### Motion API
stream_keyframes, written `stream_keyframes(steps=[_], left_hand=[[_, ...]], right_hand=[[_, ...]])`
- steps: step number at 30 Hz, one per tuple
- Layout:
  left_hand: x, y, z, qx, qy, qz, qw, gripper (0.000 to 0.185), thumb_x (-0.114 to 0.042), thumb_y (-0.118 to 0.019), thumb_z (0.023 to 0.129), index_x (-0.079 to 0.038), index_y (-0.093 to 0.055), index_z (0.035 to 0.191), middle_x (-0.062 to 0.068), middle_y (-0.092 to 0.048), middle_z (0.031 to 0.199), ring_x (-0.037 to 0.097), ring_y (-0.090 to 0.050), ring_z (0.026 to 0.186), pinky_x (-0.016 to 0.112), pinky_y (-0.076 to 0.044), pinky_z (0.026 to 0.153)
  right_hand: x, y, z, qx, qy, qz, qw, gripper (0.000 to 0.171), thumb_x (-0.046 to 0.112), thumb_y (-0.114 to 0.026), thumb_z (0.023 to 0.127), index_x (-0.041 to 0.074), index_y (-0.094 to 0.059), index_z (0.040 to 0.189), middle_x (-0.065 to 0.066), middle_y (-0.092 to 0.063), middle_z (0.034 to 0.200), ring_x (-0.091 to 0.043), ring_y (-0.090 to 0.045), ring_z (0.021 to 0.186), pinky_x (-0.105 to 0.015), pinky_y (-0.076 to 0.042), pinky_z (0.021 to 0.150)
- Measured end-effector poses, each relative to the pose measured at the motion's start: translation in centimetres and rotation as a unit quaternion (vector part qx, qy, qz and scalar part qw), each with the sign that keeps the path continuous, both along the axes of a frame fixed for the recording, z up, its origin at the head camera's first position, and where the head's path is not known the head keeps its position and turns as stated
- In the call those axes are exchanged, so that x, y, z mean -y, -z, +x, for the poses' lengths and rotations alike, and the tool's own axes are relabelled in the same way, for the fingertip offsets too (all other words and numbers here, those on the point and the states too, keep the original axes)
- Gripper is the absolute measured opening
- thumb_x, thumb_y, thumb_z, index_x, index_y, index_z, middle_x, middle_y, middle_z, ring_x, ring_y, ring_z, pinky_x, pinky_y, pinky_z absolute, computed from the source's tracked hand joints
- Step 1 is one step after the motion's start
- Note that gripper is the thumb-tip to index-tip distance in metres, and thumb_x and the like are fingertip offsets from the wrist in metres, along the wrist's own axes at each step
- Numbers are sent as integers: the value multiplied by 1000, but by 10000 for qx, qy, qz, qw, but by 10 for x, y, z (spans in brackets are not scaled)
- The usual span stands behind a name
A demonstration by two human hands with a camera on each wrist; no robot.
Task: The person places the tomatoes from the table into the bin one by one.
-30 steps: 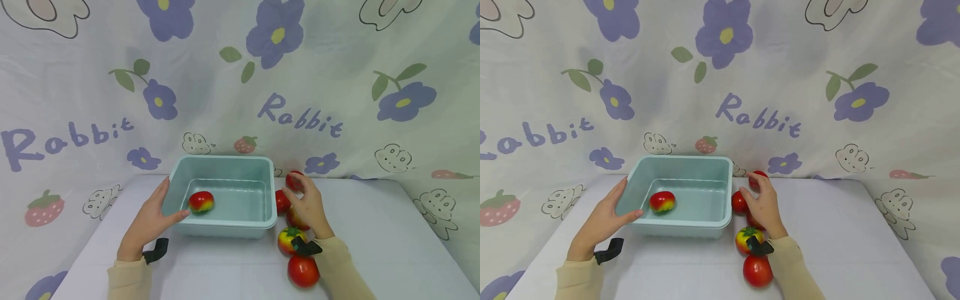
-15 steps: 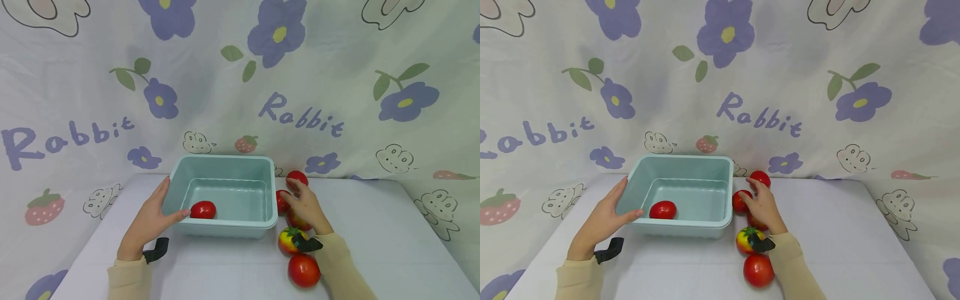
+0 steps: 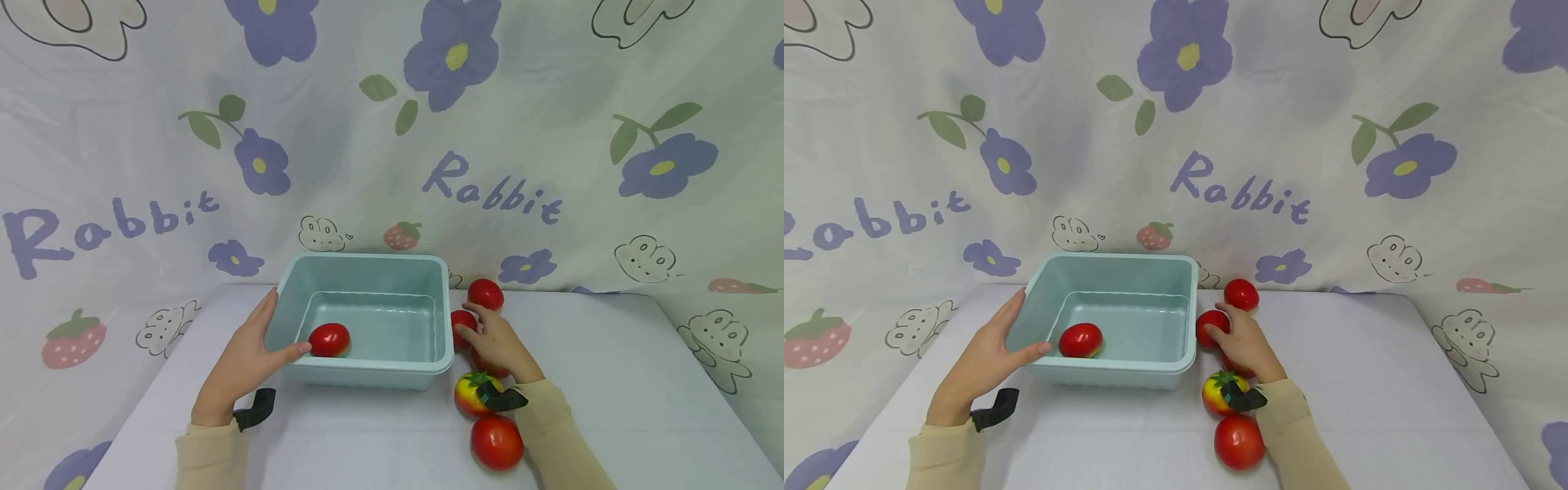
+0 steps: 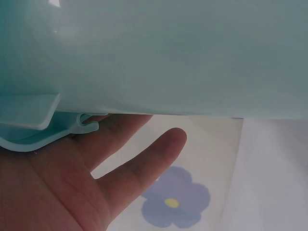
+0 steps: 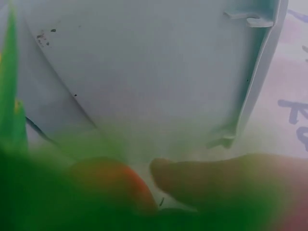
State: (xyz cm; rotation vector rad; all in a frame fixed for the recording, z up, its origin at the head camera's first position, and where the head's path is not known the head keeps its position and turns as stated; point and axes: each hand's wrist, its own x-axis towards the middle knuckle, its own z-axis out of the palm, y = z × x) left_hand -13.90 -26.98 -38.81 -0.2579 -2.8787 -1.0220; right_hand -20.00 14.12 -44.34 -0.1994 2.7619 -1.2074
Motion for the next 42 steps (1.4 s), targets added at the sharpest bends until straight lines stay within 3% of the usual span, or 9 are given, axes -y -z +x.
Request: stream_keyframes(steps=[5, 17, 42], left_hand=[[-1, -1, 1, 31, -2, 31, 10000, 111, -51, -74, 86, -3, -7, 161, 16, -10, 167, 41, -14, 152, 72, -23, 111], [-3, -3, 0, 105, -86, -17, 9999, 110, -48, -74, 86, -2, -8, 161, 19, -11, 167, 44, -16, 150, 74, -25, 109], [-1, -2, 0, 32, -7, 49, 10000, 111, -53, -73, 86, -2, -8, 161, 18, -11, 167, 42, -15, 151, 73, -24, 111]], right_hand=[[0, 1, 0, 145, -4, 194, 9997, 59, 29, -67, 97, 8, -48, 148, -20, -60, 135, -39, -59, 115, -57, -54, 93], [0, 2, -1, 145, 17, 82, 9999, 58, 23, -72, 93, 8, -49, 145, -19, -61, 133, -39, -62, 115, -54, -57, 88], [-3, -18, 9, -729, 179, -462, 9961, 59, 24, -74, 91, 13, -52, 144, -17, -59, 133, -40, -59, 116, -51, -59, 85]])
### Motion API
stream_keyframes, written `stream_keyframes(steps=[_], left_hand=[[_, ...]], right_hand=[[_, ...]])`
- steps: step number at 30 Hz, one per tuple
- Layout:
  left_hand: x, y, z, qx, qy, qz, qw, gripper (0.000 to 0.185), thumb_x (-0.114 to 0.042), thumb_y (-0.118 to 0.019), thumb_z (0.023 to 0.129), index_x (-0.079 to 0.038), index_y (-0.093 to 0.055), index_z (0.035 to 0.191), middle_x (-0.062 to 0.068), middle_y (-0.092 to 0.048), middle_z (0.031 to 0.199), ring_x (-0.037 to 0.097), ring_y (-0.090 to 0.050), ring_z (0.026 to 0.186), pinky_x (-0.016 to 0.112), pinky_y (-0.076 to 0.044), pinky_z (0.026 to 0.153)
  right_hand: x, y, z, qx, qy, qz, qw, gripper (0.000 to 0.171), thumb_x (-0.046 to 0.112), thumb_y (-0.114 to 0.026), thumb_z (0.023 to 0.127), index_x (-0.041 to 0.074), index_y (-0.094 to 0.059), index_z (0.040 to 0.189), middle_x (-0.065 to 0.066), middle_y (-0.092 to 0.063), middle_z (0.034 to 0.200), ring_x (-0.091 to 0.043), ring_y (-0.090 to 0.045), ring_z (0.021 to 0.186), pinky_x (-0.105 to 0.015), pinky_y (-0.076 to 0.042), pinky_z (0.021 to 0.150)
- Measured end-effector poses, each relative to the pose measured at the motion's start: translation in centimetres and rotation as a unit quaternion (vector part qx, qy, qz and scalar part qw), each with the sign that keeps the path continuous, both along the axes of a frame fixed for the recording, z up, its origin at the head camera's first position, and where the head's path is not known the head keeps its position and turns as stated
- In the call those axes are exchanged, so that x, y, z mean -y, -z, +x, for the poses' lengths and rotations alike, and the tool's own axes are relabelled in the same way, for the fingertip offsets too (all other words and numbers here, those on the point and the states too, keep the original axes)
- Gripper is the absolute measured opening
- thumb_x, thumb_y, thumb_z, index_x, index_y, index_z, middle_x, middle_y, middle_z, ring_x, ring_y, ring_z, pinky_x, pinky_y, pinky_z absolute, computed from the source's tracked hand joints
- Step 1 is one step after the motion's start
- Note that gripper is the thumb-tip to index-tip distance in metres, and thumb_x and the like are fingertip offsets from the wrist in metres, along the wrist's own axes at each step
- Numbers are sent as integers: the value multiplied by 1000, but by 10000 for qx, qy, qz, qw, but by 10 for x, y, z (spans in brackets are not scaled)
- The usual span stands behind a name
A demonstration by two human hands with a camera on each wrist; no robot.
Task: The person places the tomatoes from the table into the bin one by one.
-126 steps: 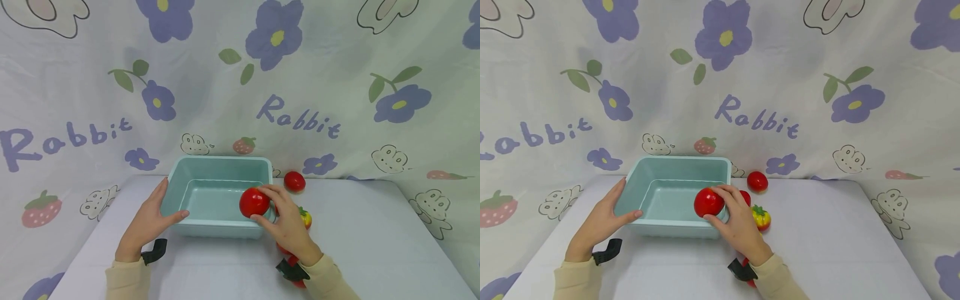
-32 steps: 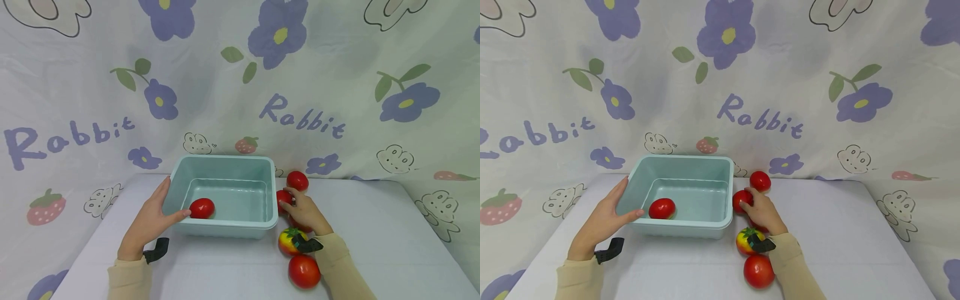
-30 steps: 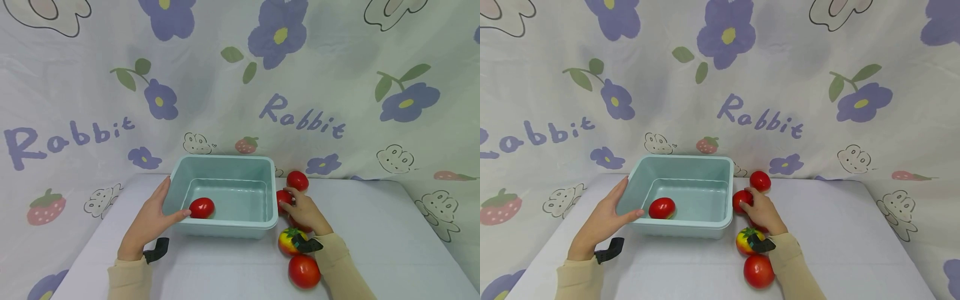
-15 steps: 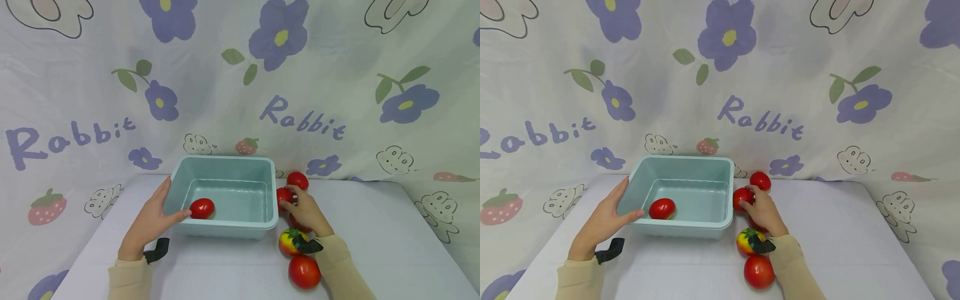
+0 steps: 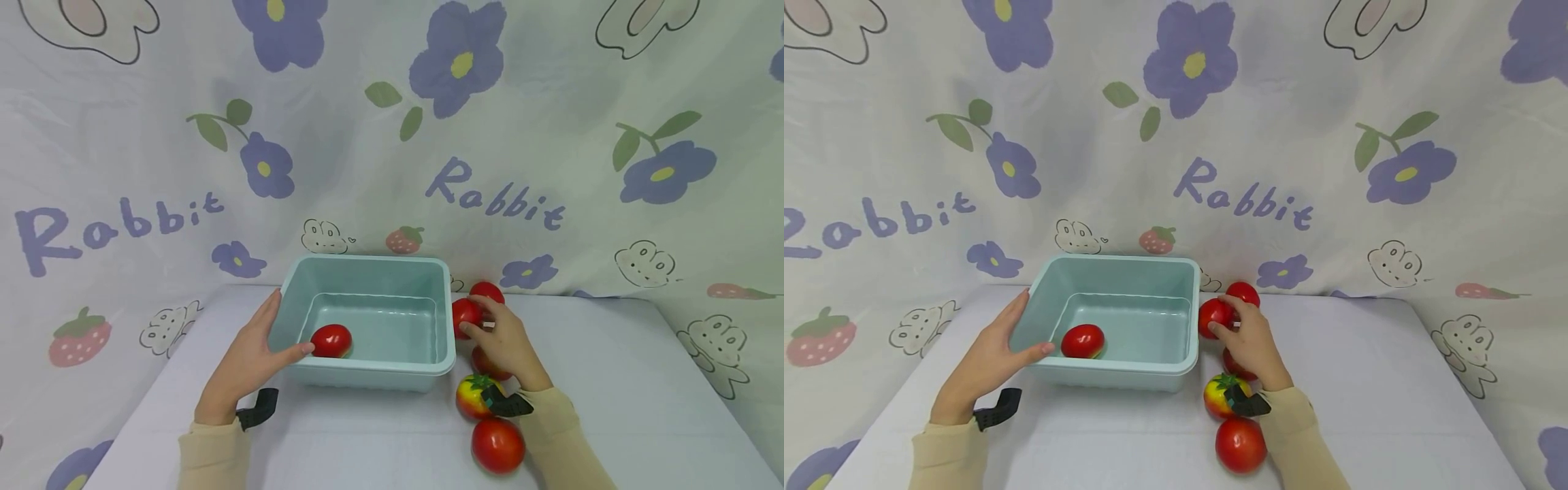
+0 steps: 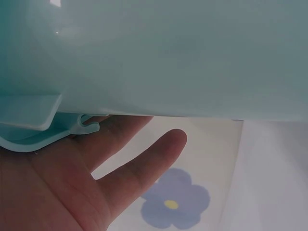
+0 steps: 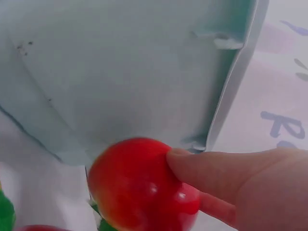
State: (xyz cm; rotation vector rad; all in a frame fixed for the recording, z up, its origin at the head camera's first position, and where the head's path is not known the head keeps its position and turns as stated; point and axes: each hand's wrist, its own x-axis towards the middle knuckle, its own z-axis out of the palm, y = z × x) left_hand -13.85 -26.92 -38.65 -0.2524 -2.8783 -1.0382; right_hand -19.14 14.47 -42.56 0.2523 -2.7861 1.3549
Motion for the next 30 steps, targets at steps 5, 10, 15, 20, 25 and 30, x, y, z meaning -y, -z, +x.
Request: stream_keyframes(steps=[5, 10, 15, 20, 25, 30], left_hand=[[-1, -1, 0, -7, 1, 21, 10000, 111, -51, -74, 86, -2, -9, 161, 18, -12, 167, 42, -15, 151, 73, -24, 110], [-1, -2, 1, 7, -6, 58, 10000, 111, -51, -74, 86, -2, -9, 161, 18, -11, 167, 42, -15, 151, 73, -24, 110], [-1, -2, 1, 16, 2, 66, 10000, 111, -51, -75, 86, -1, -9, 161, 19, -12, 167, 42, -14, 151, 73, -23, 110], [0, -1, 2, 42, -4, 49, 10000, 112, -52, -74, 86, -2, -8, 161, 18, -11, 167, 42, -14, 151, 73, -23, 110], [0, -1, 2, 34, -12, 16, 10000, 111, -50, -75, 86, -2, -8, 161, 18, -11, 167, 43, -14, 151, 73, -23, 111], [0, -1, 2, 17, -15, 8, 10000, 111, -50, -75, 86, -2, -8, 161, 18, -11, 167, 42, -14, 151, 72, -23, 111]], right_hand=[[1, -6, 2, -276, 95, -183, 9994, 55, 21, -74, 91, 11, -55, 142, -18, -57, 135, -39, -58, 117, -52, -58, 88], [2, -14, 5, -531, 231, -354, 9977, 54, 20, -76, 90, 12, -57, 140, -18, -56, 134, -38, -57, 116, -50, -57, 91], [2, -21, 11, -705, 351, -467, 9958, 55, 19, -77, 90, 13, -58, 140, -18, -56, 132, -35, -56, 112, -50, -57, 91], [2, -27, 16, -1006, 393, -571, 9925, 54, 20, -77, 90, 12, -58, 140, -16, -57, 128, -33, -55, 110, -52, -56, 91], [2, -32, 21, -1250, 437, -660, 9890, 56, 20, -78, 89, 11, -57, 140, -15, -56, 124, -31, -55, 111, -53, -56, 90], [3, -37, 25, -1375, 496, -713, 9867, 58, 18, -79, 88, 12, -57, 141, -16, -54, 130, -31, -54, 116, -52, -56, 90]])
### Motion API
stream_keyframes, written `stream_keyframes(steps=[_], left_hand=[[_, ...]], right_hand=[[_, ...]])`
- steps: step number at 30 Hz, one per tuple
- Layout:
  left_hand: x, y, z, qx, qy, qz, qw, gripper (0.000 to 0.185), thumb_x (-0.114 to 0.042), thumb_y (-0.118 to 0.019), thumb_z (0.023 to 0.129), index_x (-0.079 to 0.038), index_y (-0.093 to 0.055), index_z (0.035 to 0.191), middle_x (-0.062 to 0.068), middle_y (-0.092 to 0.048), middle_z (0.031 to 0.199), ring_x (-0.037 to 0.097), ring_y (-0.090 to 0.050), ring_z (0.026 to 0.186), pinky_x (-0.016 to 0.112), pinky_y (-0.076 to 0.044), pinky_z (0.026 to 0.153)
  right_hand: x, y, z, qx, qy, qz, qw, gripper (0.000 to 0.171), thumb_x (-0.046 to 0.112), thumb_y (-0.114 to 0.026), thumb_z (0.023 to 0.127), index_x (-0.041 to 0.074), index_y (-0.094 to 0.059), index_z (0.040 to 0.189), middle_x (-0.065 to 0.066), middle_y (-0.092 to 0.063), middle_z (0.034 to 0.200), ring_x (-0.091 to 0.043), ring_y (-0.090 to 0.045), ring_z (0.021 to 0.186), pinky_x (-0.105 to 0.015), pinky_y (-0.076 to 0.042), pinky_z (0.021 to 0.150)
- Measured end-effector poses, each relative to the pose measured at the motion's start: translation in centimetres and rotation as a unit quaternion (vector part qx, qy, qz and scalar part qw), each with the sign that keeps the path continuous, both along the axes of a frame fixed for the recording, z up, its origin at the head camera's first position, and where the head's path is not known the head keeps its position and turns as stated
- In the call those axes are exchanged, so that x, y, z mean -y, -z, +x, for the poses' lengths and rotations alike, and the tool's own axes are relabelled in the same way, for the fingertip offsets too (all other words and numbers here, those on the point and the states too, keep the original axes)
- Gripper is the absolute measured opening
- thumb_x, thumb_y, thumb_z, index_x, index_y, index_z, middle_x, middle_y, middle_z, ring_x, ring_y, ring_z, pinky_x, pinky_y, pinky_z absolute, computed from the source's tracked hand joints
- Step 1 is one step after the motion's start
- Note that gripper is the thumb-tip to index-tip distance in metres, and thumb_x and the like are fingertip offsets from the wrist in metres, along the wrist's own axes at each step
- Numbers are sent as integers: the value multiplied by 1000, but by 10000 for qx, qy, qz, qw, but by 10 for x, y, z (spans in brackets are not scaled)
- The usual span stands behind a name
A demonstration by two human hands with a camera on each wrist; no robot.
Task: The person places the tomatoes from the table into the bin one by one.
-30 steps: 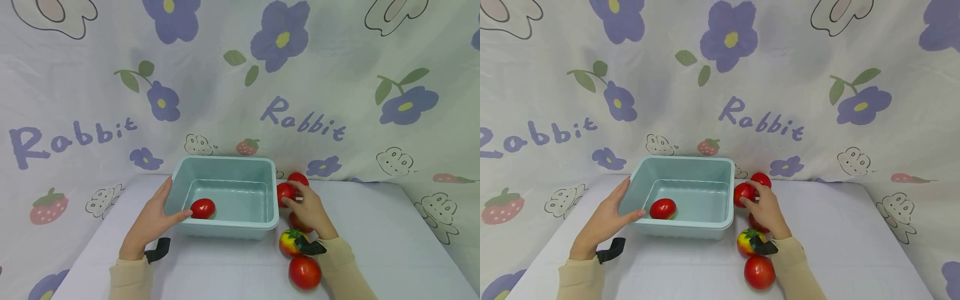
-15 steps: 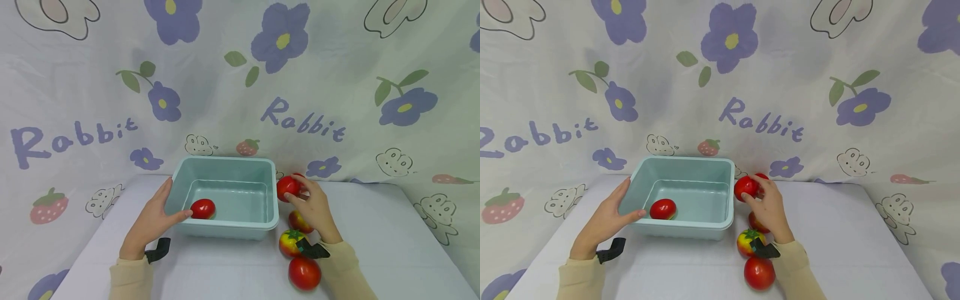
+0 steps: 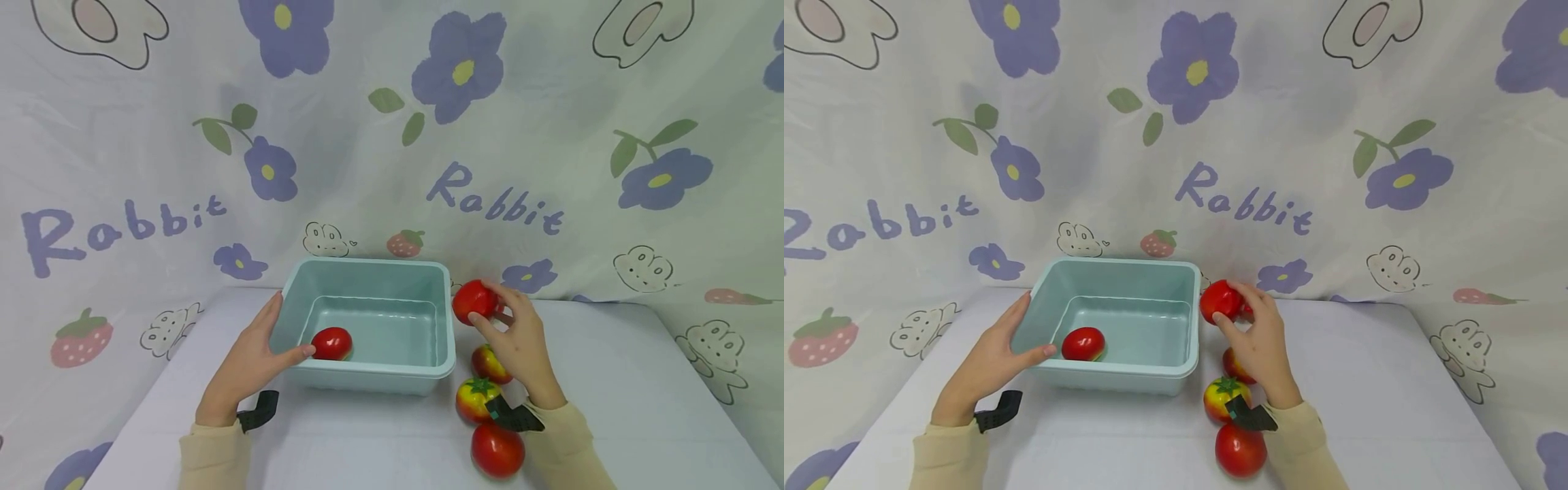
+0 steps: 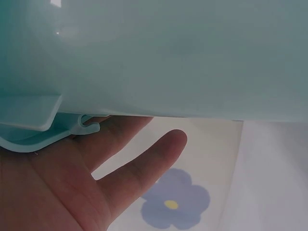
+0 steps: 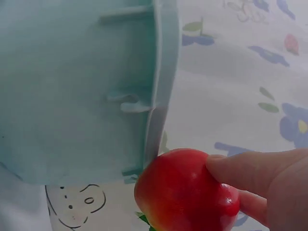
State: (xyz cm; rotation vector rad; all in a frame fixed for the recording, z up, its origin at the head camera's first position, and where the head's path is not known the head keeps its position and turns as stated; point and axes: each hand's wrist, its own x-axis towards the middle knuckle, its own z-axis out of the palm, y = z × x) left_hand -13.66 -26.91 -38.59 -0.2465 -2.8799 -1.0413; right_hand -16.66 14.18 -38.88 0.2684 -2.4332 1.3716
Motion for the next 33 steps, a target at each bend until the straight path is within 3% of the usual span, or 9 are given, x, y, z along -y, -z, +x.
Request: stream_keyframes(steps=[12, 33], left_hand=[[0, 0, 1, 24, -20, -33, 10000, 113, -54, -73, 86, -2, -7, 161, 18, -10, 167, 44, -15, 151, 73, -24, 110], [-1, 1, 0, -16, -31, -79, 10000, 113, -53, -74, 85, -1, -8, 160, 20, -11, 166, 45, -15, 150, 74, -24, 109]], right_hand=[[5, -5, 8, -596, 121, -99, 9981, 58, 11, -81, 85, 13, -59, 139, -14, -51, 139, -30, -51, 126, -51, -55, 92], [24, -5, 19, -1086, -282, -134, 9936, 61, 10, -83, 82, 14, -61, 139, -10, -51, 141, -24, -52, 125, -45, -56, 91]])
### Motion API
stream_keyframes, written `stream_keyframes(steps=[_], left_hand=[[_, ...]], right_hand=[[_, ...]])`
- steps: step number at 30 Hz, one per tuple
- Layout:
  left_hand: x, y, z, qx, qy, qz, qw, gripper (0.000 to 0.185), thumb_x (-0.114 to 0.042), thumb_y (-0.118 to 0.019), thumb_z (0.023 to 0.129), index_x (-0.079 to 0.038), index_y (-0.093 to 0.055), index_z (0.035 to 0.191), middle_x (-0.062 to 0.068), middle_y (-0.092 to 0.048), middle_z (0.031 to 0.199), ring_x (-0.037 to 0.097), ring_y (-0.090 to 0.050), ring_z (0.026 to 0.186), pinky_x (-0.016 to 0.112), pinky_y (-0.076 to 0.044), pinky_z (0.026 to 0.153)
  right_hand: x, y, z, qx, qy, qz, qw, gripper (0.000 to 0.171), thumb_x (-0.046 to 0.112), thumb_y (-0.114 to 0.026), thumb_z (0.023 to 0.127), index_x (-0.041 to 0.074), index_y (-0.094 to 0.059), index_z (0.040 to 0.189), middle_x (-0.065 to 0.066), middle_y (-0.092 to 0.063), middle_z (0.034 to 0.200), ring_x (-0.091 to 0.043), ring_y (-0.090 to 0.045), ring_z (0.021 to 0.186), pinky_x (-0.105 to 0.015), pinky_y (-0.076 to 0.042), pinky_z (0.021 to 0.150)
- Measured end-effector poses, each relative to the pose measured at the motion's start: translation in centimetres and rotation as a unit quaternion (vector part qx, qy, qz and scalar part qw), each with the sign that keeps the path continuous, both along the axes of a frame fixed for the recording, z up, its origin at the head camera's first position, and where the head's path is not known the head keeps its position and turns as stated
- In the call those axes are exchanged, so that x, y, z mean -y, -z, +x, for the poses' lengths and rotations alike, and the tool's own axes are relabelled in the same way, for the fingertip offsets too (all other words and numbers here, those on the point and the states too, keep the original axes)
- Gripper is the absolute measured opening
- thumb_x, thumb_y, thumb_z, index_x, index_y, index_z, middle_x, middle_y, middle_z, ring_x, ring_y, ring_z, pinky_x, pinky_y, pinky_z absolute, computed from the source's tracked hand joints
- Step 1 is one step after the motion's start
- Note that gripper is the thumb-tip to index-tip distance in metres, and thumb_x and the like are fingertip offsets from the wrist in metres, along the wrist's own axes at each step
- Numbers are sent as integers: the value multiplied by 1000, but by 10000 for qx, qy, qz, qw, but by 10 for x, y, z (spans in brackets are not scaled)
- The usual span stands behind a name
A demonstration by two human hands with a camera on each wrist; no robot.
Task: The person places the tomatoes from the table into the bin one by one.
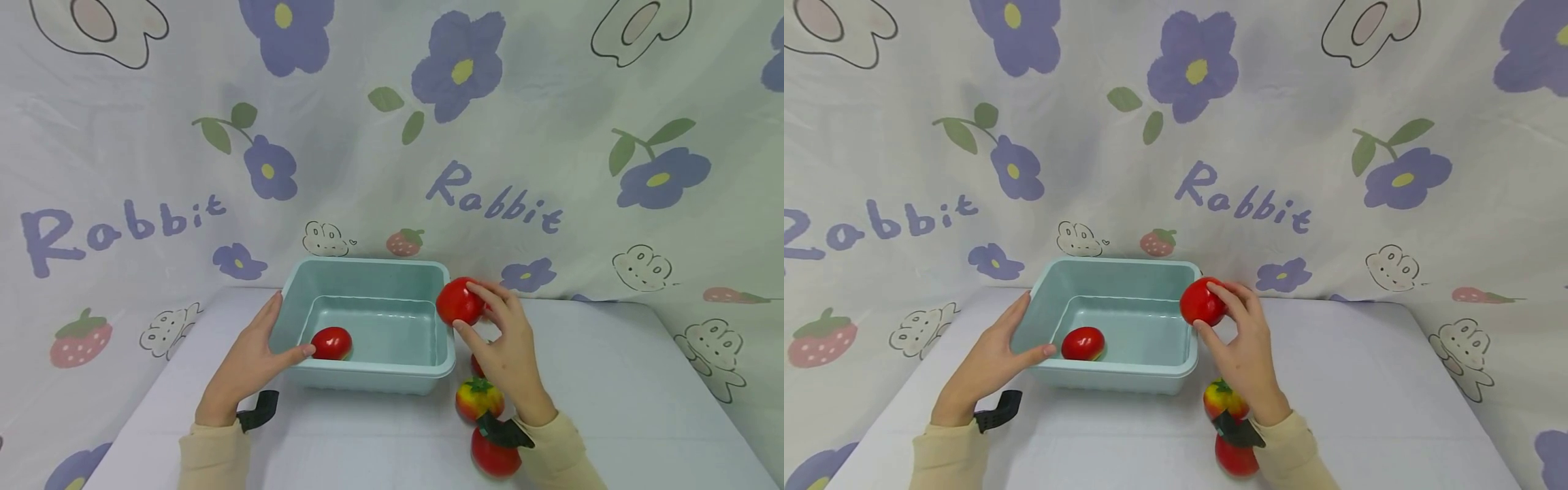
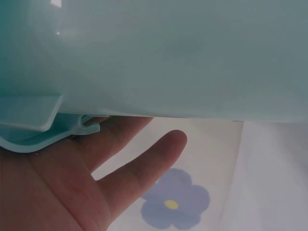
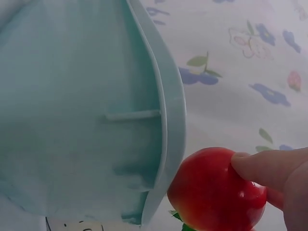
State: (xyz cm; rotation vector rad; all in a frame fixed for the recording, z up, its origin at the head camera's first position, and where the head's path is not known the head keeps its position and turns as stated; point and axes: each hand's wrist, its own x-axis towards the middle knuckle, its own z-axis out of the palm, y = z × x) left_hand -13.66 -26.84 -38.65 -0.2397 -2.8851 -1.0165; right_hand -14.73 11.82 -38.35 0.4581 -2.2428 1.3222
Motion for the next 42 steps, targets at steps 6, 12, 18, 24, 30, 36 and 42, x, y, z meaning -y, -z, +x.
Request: stream_keyframes(steps=[6, 12, 18, 24, 30, 36, 42], left_hand=[[0, 0, 0, 8, 7, 0, 10000, 113, -54, -74, 85, -1, -8, 160, 20, -11, 166, 45, -15, 150, 73, -24, 110], [-1, 0, 0, -19, 26, 14, 10000, 113, -53, -74, 85, 0, -9, 160, 20, -11, 166, 44, -15, 150, 73, -23, 110], [0, 1, 0, -13, 35, 11, 10000, 113, -53, -74, 85, 0, -9, 160, 20, -11, 166, 44, -14, 151, 73, -24, 110], [0, 1, 0, -20, 44, 44, 10000, 112, -52, -74, 86, -1, -9, 160, 19, -11, 167, 44, -14, 151, 73, -23, 110], [0, 1, -1, -24, 47, 35, 10000, 112, -53, -74, 86, -1, -9, 160, 19, -11, 167, 43, -14, 151, 73, -23, 110], [1, 2, -1, -26, 65, 57, 10000, 112, -53, -74, 86, -2, -8, 161, 19, -10, 167, 43, -14, 151, 73, -23, 111], [1, 1, -1, 2, 53, 78, 10000, 112, -53, -74, 86, -1, -8, 161, 19, -10, 167, 43, -14, 151, 73, -23, 111]], right_hand=[[6, 1, 3, -187, -210, -18, 9996, 61, 9, -84, 82, 14, -61, 138, -8, -50, 141, -22, -51, 126, -40, -55, 93], [11, 2, 7, -218, -318, 40, 9992, 62, 9, -84, 81, 15, -60, 138, -7, -50, 143, -22, -52, 125, -36, -59, 84], [16, 2, 10, -171, -392, 221, 9988, 62, 14, -85, 81, 18, -60, 138, -6, -50, 143, -23, -53, 124, -37, -60, 82], [20, 6, 10, -346, -482, 402, 9974, 60, 16, -84, 82, 17, -61, 138, -7, -51, 142, -24, -51, 126, -44, -59, 87], [23, 11, 10, -433, -657, 506, 9956, 60, 15, -83, 83, 16, -60, 139, -8, -52, 142, -24, -52, 127, -44, -59, 87], [26, 12, 10, -339, -905, 706, 9928, 62, 19, -84, 83, 17, -58, 140, -6, -53, 142, -24, -54, 126, -41, -59, 88], [28, 15, 10, -381, -949, 919, 9905, 64, 21, -83, 84, 18, -57, 142, -5, -53, 143, -24, -55, 126, -40, -59, 88]])
